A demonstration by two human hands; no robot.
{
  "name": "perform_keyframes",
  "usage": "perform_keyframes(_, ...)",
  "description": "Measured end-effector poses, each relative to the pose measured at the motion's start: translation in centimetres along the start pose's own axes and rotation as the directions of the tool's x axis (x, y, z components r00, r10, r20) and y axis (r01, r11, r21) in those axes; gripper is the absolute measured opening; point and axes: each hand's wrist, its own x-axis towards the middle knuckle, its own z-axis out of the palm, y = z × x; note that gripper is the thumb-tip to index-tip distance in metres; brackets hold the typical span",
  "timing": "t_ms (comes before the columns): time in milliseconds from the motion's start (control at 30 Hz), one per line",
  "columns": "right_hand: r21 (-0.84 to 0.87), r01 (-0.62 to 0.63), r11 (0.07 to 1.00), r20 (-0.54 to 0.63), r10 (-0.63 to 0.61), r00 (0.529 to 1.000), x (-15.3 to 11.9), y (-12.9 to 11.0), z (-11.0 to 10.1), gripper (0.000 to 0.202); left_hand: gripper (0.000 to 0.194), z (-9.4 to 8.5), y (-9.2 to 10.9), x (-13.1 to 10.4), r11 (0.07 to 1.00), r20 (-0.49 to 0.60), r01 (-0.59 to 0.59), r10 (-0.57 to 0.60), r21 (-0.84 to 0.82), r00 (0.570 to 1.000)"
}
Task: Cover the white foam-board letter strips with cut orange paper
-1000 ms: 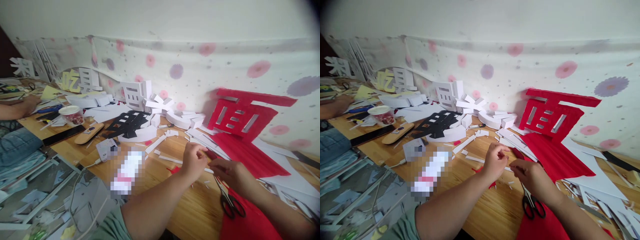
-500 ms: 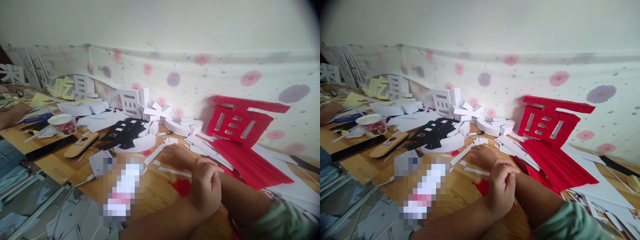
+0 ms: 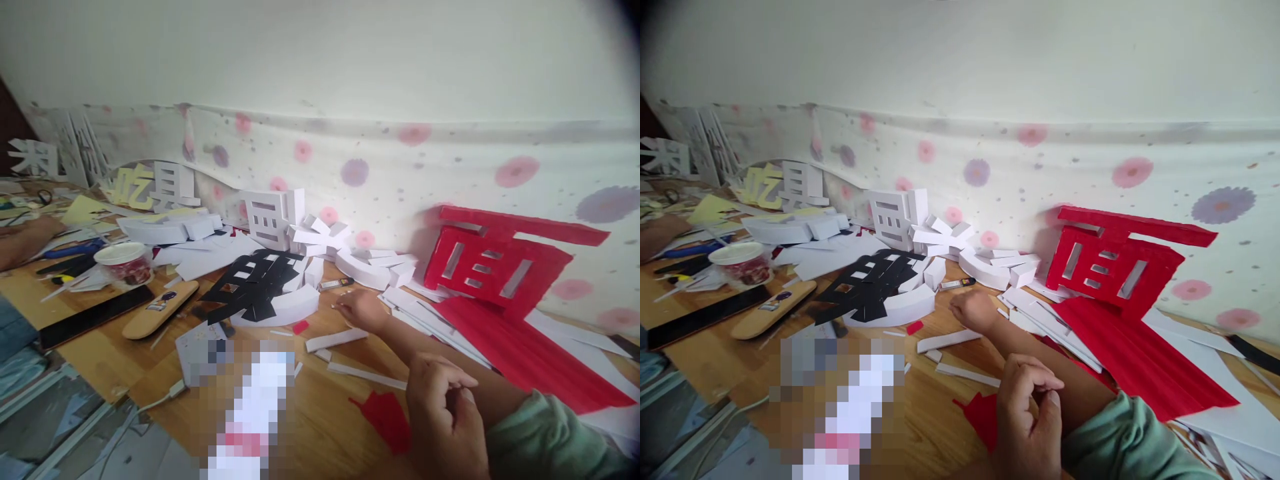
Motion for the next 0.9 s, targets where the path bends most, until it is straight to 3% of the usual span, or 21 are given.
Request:
perform_keyframes(67,-0.035,-0.075,0.997,-0.013,0.075,0.997,1.1,1.1,-0.3,0.026,0.033,-0.1,0.0,0.2,0.997,-0.021,0.071,-0.070,0.009,0.997)
perform_keyframes(233,-0.123,-0.219,0.968,-0.018,0.218,0.976,3.2,4.4,-0.5,0.030,0.030,-0.8,0.0,1.1,0.978,0.096,0.192,-0.200,0.079,0.975)
perform_keyframes(300,-0.157,-0.278,0.948,-0.019,0.279,0.960,3.5,6.0,-0.3,0.038,0.028,-0.9,-0.1,1.4,0.936,0.086,0.345,-0.351,0.072,0.933)
perform_keyframes(367,-0.185,-0.328,0.926,-0.013,0.331,0.943,3.5,7.7,0.0,0.044,0.028,-0.8,-0.1,1.6,0.865,0.060,0.499,-0.502,0.048,0.863)
perform_keyframes(467,-0.219,-0.364,0.905,0.009,0.375,0.927,3.4,9.8,0.3,0.045,0.030,-0.7,-0.2,1.6,0.787,0.064,0.617,-0.616,-0.003,0.785)
perform_keyframes(567,-0.247,-0.357,0.901,0.026,0.375,0.927,3.7,10.9,0.4,0.047,0.031,-0.5,-0.7,1.5,0.745,0.069,0.665,-0.662,-0.048,0.747)
perform_keyframes(900,-0.281,-0.308,0.909,0.005,0.322,0.947,4.8,11.0,0.6,0.037,0.028,-0.3,-1.2,2.0,0.714,-0.009,0.694,-0.697,-0.097,0.717)
